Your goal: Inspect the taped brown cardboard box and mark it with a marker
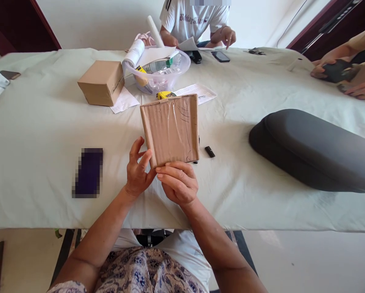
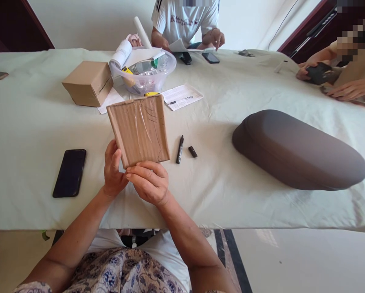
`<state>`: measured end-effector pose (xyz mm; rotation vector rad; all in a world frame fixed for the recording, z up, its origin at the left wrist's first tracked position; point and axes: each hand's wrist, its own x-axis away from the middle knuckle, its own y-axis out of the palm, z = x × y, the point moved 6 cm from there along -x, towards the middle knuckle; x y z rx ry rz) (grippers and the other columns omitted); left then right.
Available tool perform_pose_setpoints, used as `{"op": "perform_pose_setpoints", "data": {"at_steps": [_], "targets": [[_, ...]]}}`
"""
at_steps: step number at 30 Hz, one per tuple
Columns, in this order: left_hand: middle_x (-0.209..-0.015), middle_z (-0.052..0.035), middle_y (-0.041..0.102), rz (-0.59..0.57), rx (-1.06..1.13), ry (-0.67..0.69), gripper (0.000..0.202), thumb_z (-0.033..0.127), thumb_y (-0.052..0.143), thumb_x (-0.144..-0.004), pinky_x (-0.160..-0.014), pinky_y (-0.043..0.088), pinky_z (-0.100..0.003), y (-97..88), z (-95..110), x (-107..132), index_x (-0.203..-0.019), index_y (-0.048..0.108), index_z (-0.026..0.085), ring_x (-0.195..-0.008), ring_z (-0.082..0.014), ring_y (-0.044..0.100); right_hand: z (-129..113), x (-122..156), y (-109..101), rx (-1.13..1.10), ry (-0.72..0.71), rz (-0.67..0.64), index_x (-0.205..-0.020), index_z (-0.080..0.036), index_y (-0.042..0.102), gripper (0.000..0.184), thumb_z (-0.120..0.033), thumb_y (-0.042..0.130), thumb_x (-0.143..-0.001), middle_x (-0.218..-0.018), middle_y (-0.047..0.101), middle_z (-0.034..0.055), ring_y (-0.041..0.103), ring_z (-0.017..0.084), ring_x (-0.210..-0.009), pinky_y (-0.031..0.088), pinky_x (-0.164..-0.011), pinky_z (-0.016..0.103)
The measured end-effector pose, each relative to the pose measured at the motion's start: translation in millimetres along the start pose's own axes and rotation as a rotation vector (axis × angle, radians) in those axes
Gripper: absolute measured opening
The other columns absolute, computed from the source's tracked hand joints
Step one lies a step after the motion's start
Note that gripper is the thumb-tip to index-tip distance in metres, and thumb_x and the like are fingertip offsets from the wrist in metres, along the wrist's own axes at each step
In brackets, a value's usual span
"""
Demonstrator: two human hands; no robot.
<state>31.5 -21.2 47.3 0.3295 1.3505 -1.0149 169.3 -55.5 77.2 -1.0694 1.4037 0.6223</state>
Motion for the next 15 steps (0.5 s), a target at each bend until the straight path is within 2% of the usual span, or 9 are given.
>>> {"op": "perform_pose_setpoints", "data": {"at_steps": [4, 8, 12, 15], "targets": [[-0.151, -0.0189, 0.050, 0.024, -0.003, -0.006, 0.062, 0.028, 0.055, -0.101, -0.102, 0.056, -0.046, -1.6, 1, 1, -0.158, 0.030, 0.033, -0.137, -0.0282, 0.057, -1, -2, 1, 0.041, 0.009, 0.004, -0.110, -0.026, 0.066, 0.028, -0.006, 0.060, -0.091, -0.093, 0.082, 0.0000, 0.072, 0.015, -0.086, 0.063, -0.074, 0.032], [-0.148, -0.0174, 0.055, 0.030, -0.003, -0.021, 0.057, 0.023, 0.057, -0.099, -0.098, 0.058, -0.042, -2.2, 3, 1, -0.153, 0.039, 0.031, -0.132, -0.0267, 0.062, -2, -3, 0, 0.151, 0.039, 0.044, -0.109, -0.025, 0.063, 0.028, -0.010, 0.071, -0.087, -0.094, 0.078, 0.0014, 0.069, 0.015, -0.083, 0.059, -0.073, 0.030], [-0.141, -0.0168, 0.059, 0.022, 0.010, -0.039, 0.054, 0.022, 0.056, -0.099, -0.093, 0.060, -0.038, -3.6, 4, 0, -0.152, 0.042, 0.029, -0.126, -0.0254, 0.065, 5, -2, -8, 0.340, 0.105, 0.121, -0.112, -0.027, 0.060, 0.032, -0.020, 0.077, -0.085, -0.099, 0.072, 0.0027, 0.064, 0.017, -0.088, 0.057, -0.079, 0.033], [-0.136, -0.0161, 0.061, 0.011, -0.002, -0.068, 0.053, 0.020, 0.056, -0.099, -0.084, 0.063, -0.032, -3.7, 1, 2, -0.151, 0.044, 0.028, -0.124, -0.0236, 0.065, 20, 2, -18, 0.441, 0.160, 0.158, -0.124, -0.029, 0.057, 0.046, -0.033, 0.080, -0.084, -0.111, 0.066, 0.0059, 0.063, 0.023, -0.101, 0.056, -0.090, 0.041]]}}
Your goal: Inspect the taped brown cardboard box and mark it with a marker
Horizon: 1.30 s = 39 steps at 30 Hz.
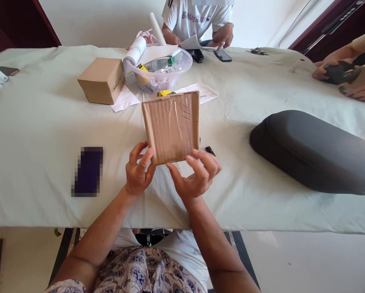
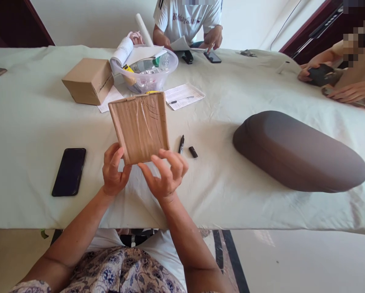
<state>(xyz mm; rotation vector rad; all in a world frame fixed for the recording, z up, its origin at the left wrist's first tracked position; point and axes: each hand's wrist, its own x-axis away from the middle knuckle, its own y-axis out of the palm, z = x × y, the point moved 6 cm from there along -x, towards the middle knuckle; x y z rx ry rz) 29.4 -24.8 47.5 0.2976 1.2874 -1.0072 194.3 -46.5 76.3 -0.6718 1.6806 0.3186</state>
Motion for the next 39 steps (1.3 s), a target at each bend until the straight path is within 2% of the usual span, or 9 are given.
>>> {"op": "perform_pose_setpoints", "data": {"at_steps": [5, 7, 10, 14, 18, 24, 29, 34, 39], "targets": [[-0.135, -0.0154, 0.062, -0.059, 0.004, -0.127, 0.047, 0.026, 0.052, -0.102, -0.077, 0.065, -0.029, 5.8, -11, 6, -0.148, 0.046, 0.026, -0.122, -0.0223, 0.065, 43, 13, 8, -0.121, 0.359, -0.089, -0.147, -0.033, 0.041, 0.066, -0.046, 0.071, -0.089, -0.144, 0.052, 0.0123, 0.053, 0.031, -0.137, 0.049, -0.108, 0.058], [-0.140, -0.0158, 0.061, -0.079, 0.044, -0.202, 0.051, 0.030, 0.052, -0.102, -0.078, 0.065, -0.030, 7.8, -16, 8, -0.152, 0.041, 0.026, -0.123, -0.0234, 0.065, 57, 22, 15, -0.225, 0.545, -0.144, -0.151, -0.034, 0.034, 0.070, -0.047, 0.067, -0.091, -0.151, 0.048, 0.0134, 0.051, 0.030, -0.141, 0.051, -0.107, 0.055], [-0.143, -0.0172, 0.059, -0.108, 0.085, -0.262, 0.059, 0.034, 0.056, -0.100, -0.081, 0.065, -0.033, 9.3, -19, 9, -0.155, 0.035, 0.026, -0.126, -0.0255, 0.065, 63, 29, 23, -0.370, 0.656, -0.168, -0.155, -0.035, 0.030, 0.074, -0.048, 0.066, -0.091, -0.154, 0.047, 0.0149, 0.058, 0.028, -0.135, 0.057, -0.098, 0.045], [-0.143, -0.0199, 0.057, -0.143, 0.057, -0.251, 0.068, 0.042, 0.059, -0.097, -0.085, 0.064, -0.038, 9.0, -18, 9, -0.156, 0.031, 0.024, -0.132, -0.0299, 0.061, 64, 30, 25, -0.427, 0.656, -0.191, -0.158, -0.035, 0.029, 0.083, -0.048, 0.071, -0.088, -0.154, 0.050, 0.0147, 0.062, 0.024, -0.123, 0.058, -0.082, 0.033], [-0.147, -0.0197, 0.055, -0.186, 0.063, -0.249, 0.074, 0.045, 0.062, -0.095, -0.088, 0.063, -0.041, 10.4, -20, 9, -0.158, 0.028, 0.025, -0.135, -0.0312, 0.059, 62, 27, 22, -0.327, 0.625, -0.222, -0.157, -0.034, 0.035, 0.086, -0.049, 0.076, -0.083, -0.146, 0.057, 0.0133, 0.063, 0.021, -0.106, 0.057, -0.078, 0.033], [-0.142, -0.0160, 0.059, -0.194, 0.130, -0.234, 0.069, 0.038, 0.062, -0.096, -0.093, 0.061, -0.040, 12.1, -17, 8, -0.157, 0.032, 0.025, -0.131, -0.0270, 0.060, 57, 24, 23, -0.310, 0.585, -0.256, -0.138, -0.029, 0.057, 0.060, -0.049, 0.075, -0.084, -0.130, 0.066, 0.0117, 0.065, 0.022, -0.105, 0.055, -0.075, 0.034], [-0.133, -0.0150, 0.063, -0.057, 0.089, -0.116, 0.058, 0.036, 0.060, -0.097, -0.099, 0.058, -0.044, -3.1, -12, -1, -0.152, 0.043, 0.026, -0.124, -0.0263, 0.062, 62, 23, 16, -0.417, 0.591, -0.109, -0.118, -0.027, 0.067, 0.032, -0.044, 0.067, -0.091, -0.106, 0.072, 0.0060, 0.068, 0.022, -0.097, 0.056, -0.082, 0.038], [-0.137, -0.0143, 0.061, 0.041, 0.165, -0.035, 0.059, 0.038, 0.055, -0.099, -0.097, 0.057, -0.043, -14.4, -11, -3, -0.155, 0.038, 0.030, -0.125, -0.0274, 0.063, 56, 15, 4, -0.483, 0.472, 0.080, -0.097, -0.027, 0.068, 0.014, -0.037, 0.058, -0.097, -0.089, 0.068, 0.0023, 0.068, 0.019, -0.085, 0.056, -0.079, 0.038], [-0.126, -0.0120, 0.067, 0.031, 0.198, -0.219, 0.044, 0.032, 0.055, -0.100, -0.080, 0.061, -0.031, -9.7, -19, 2, -0.144, 0.050, 0.026, -0.111, -0.0215, 0.068, 55, 17, 14, -0.546, 0.524, -0.010, -0.100, -0.028, 0.069, 0.010, -0.035, 0.065, -0.094, -0.092, 0.068, 0.0020, 0.067, 0.017, -0.088, 0.056, -0.073, 0.032]]}}
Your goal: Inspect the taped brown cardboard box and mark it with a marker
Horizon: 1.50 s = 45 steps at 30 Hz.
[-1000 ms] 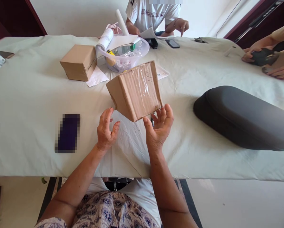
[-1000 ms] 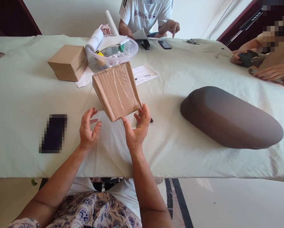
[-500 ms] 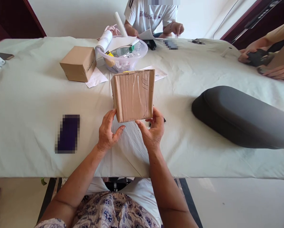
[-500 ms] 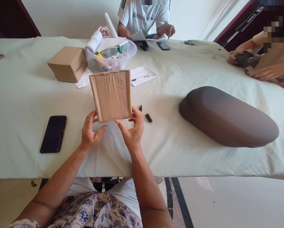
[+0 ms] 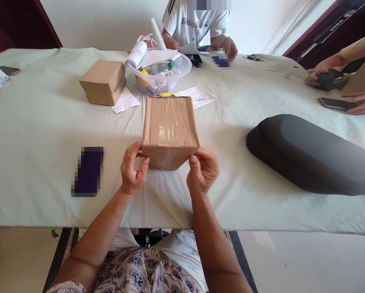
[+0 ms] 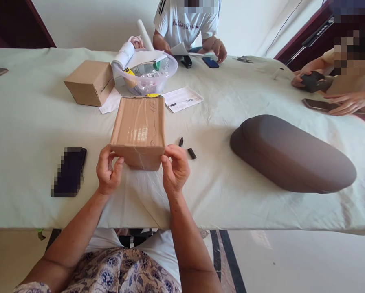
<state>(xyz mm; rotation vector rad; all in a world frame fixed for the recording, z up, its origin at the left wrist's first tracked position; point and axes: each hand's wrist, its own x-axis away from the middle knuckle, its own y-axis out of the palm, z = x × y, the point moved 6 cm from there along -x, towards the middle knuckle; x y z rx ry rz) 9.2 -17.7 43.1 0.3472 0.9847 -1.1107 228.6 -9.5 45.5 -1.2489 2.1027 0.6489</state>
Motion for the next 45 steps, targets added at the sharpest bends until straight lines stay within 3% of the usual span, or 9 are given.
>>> {"op": "perform_pose_setpoints", "data": {"at_steps": [8, 13, 18, 23, 26, 31, 35, 38, 45], "targets": [[-0.101, -0.0074, 0.075, -0.189, -0.080, -0.440, 0.028, 0.032, 0.058, -0.096, -0.071, 0.059, -0.030, 16.8, -36, 13, -0.121, 0.064, 0.021, -0.087, -0.0184, 0.072, 42, 8, 11, 0.056, 0.421, -0.169, -0.099, -0.024, 0.067, 0.023, -0.042, 0.070, -0.086, -0.094, 0.072, 0.0027, 0.069, 0.015, -0.085, 0.057, -0.073, 0.030], [-0.101, -0.0117, 0.075, -0.320, -0.378, -0.390, 0.016, 0.023, 0.060, -0.091, -0.086, 0.056, -0.046, 22.0, -49, 21, -0.103, 0.068, 0.019, -0.099, -0.0298, 0.070, 57, 17, 17, 0.326, 0.573, -0.400, -0.097, -0.023, 0.066, 0.018, -0.032, 0.063, -0.082, -0.092, 0.075, 0.0043, 0.068, 0.019, -0.081, 0.052, -0.072, 0.034], [-0.098, -0.0133, 0.073, -0.356, -0.519, -0.318, 0.010, 0.027, 0.060, -0.091, -0.085, 0.052, -0.047, 24.7, -55, 25, -0.090, 0.066, 0.020, -0.099, -0.0321, 0.067, 65, 24, 21, 0.612, 0.580, -0.558, -0.084, -0.025, 0.060, 0.006, -0.029, 0.058, -0.080, -0.084, 0.074, 0.0034, 0.062, 0.021, -0.074, 0.046, -0.069, 0.036], [-0.092, -0.0096, 0.071, -0.295, -0.377, -0.332, 0.022, 0.041, 0.055, -0.097, -0.079, 0.054, -0.040, 20.1, -56, 21, -0.093, 0.063, 0.020, -0.089, -0.0261, 0.067, 61, 22, 28, 0.544, 0.472, -0.587, -0.081, -0.024, 0.057, 0.006, -0.030, 0.055, -0.080, -0.079, 0.071, 0.0028, 0.061, 0.019, -0.072, 0.047, -0.069, 0.035], [-0.101, -0.0098, 0.070, -0.221, -0.283, -0.350, 0.025, 0.044, 0.054, -0.098, -0.083, 0.056, -0.037, 15.2, -51, 16, -0.102, 0.062, 0.021, -0.095, -0.0237, 0.068, 53, 18, 30, 0.437, 0.420, -0.554, -0.083, -0.024, 0.057, 0.010, -0.033, 0.055, -0.083, -0.081, 0.070, 0.0029, 0.063, 0.018, -0.074, 0.050, -0.071, 0.035], [-0.109, -0.0101, 0.071, -0.204, -0.137, -0.425, 0.035, 0.043, 0.062, -0.093, -0.084, 0.059, -0.035, 18.7, -46, 16, -0.118, 0.057, 0.019, -0.097, -0.0217, 0.071, 44, 19, 31, 0.374, 0.384, -0.409, -0.088, -0.023, 0.055, 0.024, -0.045, 0.063, -0.082, -0.092, 0.069, 0.0053, 0.066, 0.020, -0.085, 0.055, -0.073, 0.036], [-0.117, -0.0123, 0.070, -0.175, -0.170, -0.427, 0.052, 0.046, 0.073, -0.085, -0.087, 0.059, -0.038, 18.4, -44, 18, -0.124, 0.053, 0.020, -0.104, -0.0247, 0.072, 41, 26, 35, 0.340, 0.355, -0.352, -0.096, -0.024, 0.052, 0.040, -0.050, 0.074, -0.075, -0.111, 0.070, 0.0093, 0.067, 0.022, -0.097, 0.056, -0.080, 0.040], [-0.117, -0.0122, 0.070, -0.173, -0.183, -0.431, 0.055, 0.048, 0.077, -0.082, -0.086, 0.059, -0.038, 17.3, -44, 18, -0.123, 0.052, 0.020, -0.103, -0.0251, 0.072, 42, 28, 35, 0.361, 0.361, -0.350, -0.098, -0.024, 0.052, 0.049, -0.053, 0.080, -0.071, -0.109, 0.070, 0.0079, 0.067, 0.022, -0.096, 0.055, -0.081, 0.040], [-0.114, -0.0106, 0.072, -0.146, -0.102, -0.592, 0.056, 0.047, 0.081, -0.077, -0.091, 0.058, -0.042, 15.8, -45, 17, -0.118, 0.055, 0.021, -0.104, -0.0266, 0.072, 41, 26, 35, 0.277, 0.407, -0.364, -0.097, -0.024, 0.055, 0.040, -0.045, 0.080, -0.074, -0.107, 0.070, 0.0058, 0.067, 0.021, -0.095, 0.055, -0.080, 0.040]]}}
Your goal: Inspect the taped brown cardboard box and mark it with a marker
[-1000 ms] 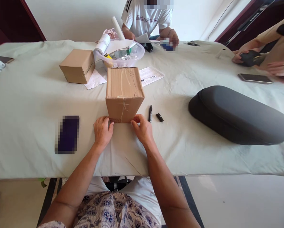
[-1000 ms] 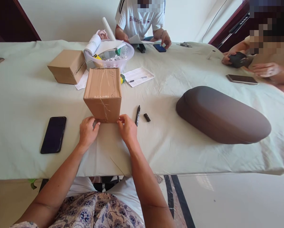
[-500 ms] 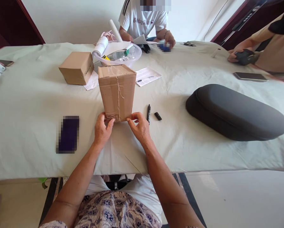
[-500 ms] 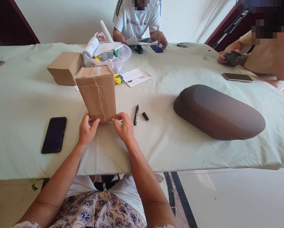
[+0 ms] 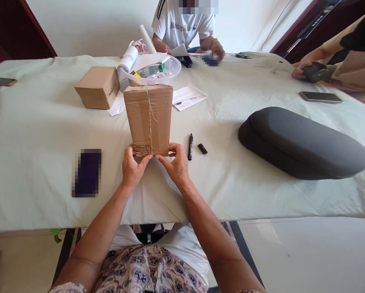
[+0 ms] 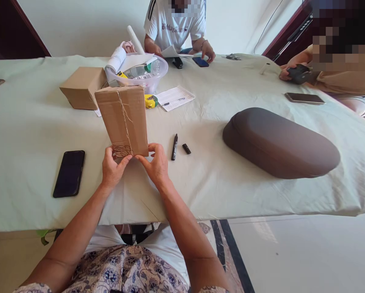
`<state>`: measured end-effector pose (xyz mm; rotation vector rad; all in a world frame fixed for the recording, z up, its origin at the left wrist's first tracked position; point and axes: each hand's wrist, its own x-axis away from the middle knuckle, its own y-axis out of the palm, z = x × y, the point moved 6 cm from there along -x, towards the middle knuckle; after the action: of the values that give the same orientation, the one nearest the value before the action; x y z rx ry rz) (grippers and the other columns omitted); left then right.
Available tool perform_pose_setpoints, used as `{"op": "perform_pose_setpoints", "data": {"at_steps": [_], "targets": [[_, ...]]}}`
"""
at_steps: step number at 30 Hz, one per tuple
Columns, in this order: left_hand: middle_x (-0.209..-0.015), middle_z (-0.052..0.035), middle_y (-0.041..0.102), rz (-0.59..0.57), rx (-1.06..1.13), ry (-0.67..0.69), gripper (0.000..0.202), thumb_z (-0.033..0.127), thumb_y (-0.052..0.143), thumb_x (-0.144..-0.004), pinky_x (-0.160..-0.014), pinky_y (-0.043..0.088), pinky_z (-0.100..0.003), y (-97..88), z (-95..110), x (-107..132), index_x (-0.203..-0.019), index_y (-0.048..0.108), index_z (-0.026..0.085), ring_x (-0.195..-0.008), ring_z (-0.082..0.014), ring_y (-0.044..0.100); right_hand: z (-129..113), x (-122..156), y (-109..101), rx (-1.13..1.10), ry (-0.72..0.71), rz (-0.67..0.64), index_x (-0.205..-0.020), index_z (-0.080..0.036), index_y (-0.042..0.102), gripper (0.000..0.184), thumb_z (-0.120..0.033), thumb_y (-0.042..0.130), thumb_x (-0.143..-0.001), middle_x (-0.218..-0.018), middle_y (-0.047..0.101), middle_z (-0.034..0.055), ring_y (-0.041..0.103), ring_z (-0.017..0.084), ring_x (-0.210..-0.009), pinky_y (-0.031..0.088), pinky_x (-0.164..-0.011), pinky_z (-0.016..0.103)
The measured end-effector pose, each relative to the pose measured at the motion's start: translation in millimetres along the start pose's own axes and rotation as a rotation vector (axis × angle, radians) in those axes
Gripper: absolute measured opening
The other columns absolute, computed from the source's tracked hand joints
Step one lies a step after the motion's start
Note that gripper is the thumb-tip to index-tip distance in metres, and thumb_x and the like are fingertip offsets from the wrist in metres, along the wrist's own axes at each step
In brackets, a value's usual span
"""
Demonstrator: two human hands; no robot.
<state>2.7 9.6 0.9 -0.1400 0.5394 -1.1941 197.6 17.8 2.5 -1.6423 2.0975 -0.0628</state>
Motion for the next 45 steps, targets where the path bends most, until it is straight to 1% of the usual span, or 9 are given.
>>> {"op": "perform_pose_setpoints", "data": {"at_steps": [4, 11, 15, 20, 23, 28, 37, 41, 45], "targets": [[-0.111, -0.0095, 0.073, 0.013, 0.133, -0.034, 0.053, 0.053, 0.078, -0.079, -0.089, 0.060, -0.040, -2.2, 0, -1, -0.114, 0.055, 0.021, -0.100, -0.0244, 0.073, -6, -1, -1, -0.060, -0.067, -0.032, -0.101, -0.025, 0.060, 0.029, -0.040, 0.075, -0.082, -0.108, 0.071, 0.0060, 0.068, 0.021, -0.097, 0.056, -0.075, 0.037], [-0.112, -0.0096, 0.073, 0.041, 0.233, 0.022, 0.056, 0.062, 0.072, -0.082, -0.087, 0.061, -0.037, -8.0, 3, -6, -0.115, 0.056, 0.021, -0.096, -0.0213, 0.073, -18, -1, -6, -0.147, -0.222, -0.027, -0.102, -0.025, 0.065, 0.020, -0.041, 0.070, -0.090, -0.102, 0.073, 0.0052, 0.068, 0.018, -0.095, 0.057, -0.070, 0.031], [-0.110, -0.0097, 0.072, 0.065, 0.229, 0.067, 0.055, 0.064, 0.066, -0.086, -0.083, 0.060, -0.033, -11.2, 5, -6, -0.117, 0.057, 0.020, -0.093, -0.0192, 0.072, -19, -1, -11, -0.160, -0.211, 0.014, -0.099, -0.025, 0.066, 0.023, -0.045, 0.069, -0.090, -0.096, 0.072, 0.0040, 0.068, 0.016, -0.086, 0.056, -0.067, 0.030], [-0.103, -0.0076, 0.071, 0.095, 0.159, 0.156, 0.043, 0.061, 0.057, -0.093, -0.077, 0.057, -0.029, -16.8, 10, -4, -0.109, 0.062, 0.021, -0.093, -0.0183, 0.069, -22, 1, -18, -0.156, -0.191, 0.080, -0.094, -0.024, 0.065, 0.028, -0.052, 0.065, -0.091, -0.085, 0.067, 0.0022, 0.065, 0.015, -0.077, 0.054, -0.065, 0.030], [-0.095, -0.0059, 0.069, 0.100, 0.142, 0.195, 0.038, 0.056, 0.054, -0.097, -0.074, 0.055, -0.029, -18.9, 14, -3, -0.105, 0.064, 0.021, -0.084, -0.0162, 0.067, -24, 2, -23, -0.190, -0.206, 0.115, -0.094, -0.024, 0.064, 0.031, -0.054, 0.062, -0.092, -0.083, 0.064, 0.0018, 0.062, 0.015, -0.074, 0.053, -0.066, 0.031], [-0.089, -0.0036, 0.065, 0.132, 0.135, 0.206, 0.028, 0.048, 0.059, -0.094, -0.073, 0.054, -0.027, -20.4, 20, -1, -0.100, 0.063, 0.021, -0.080, -0.0151, 0.065, -21, 1, -22, -0.241, -0.184, 0.125, -0.094, -0.024, 0.064, 0.028, -0.052, 0.065, -0.090, -0.079, 0.060, -0.0010, 0.056, 0.013, -0.067, 0.050, -0.063, 0.030], [-0.092, -0.0037, 0.066, 0.047, 0.098, -0.002, 0.021, 0.037, 0.069, -0.085, -0.073, 0.053, -0.029, -10.0, 5, -5, -0.095, 0.060, 0.021, -0.082, -0.0170, 0.065, -3, -5, -9, -0.173, 0.066, 0.003, -0.095, -0.025, 0.059, 0.024, -0.040, 0.071, -0.079, -0.082, 0.059, -0.0024, 0.055, 0.013, -0.068, 0.050, -0.065, 0.030], [-0.090, -0.0024, 0.065, -0.003, -0.023, -0.041, 0.014, 0.024, 0.068, -0.082, -0.079, 0.051, -0.031, -6.9, -3, -7, -0.089, 0.057, 0.021, -0.081, -0.0169, 0.064, 12, -8, -3, 0.049, 0.151, -0.145, -0.087, -0.024, 0.055, 0.020, -0.035, 0.068, -0.076, -0.081, 0.063, -0.0010, 0.057, 0.015, -0.072, 0.045, -0.066, 0.030], [-0.089, -0.0028, 0.065, -0.037, -0.166, -0.031, 0.012, 0.019, 0.066, -0.082, -0.079, 0.049, -0.033, -3.8, -10, -7, -0.088, 0.056, 0.022, -0.082, -0.0191, 0.064, 20, -6, 3, 0.289, 0.100, -0.240, -0.078, -0.024, 0.051, 0.014, -0.033, 0.063, -0.079, -0.077, 0.062, 0.0005, 0.053, 0.017, -0.070, 0.038, -0.065, 0.029]]}}
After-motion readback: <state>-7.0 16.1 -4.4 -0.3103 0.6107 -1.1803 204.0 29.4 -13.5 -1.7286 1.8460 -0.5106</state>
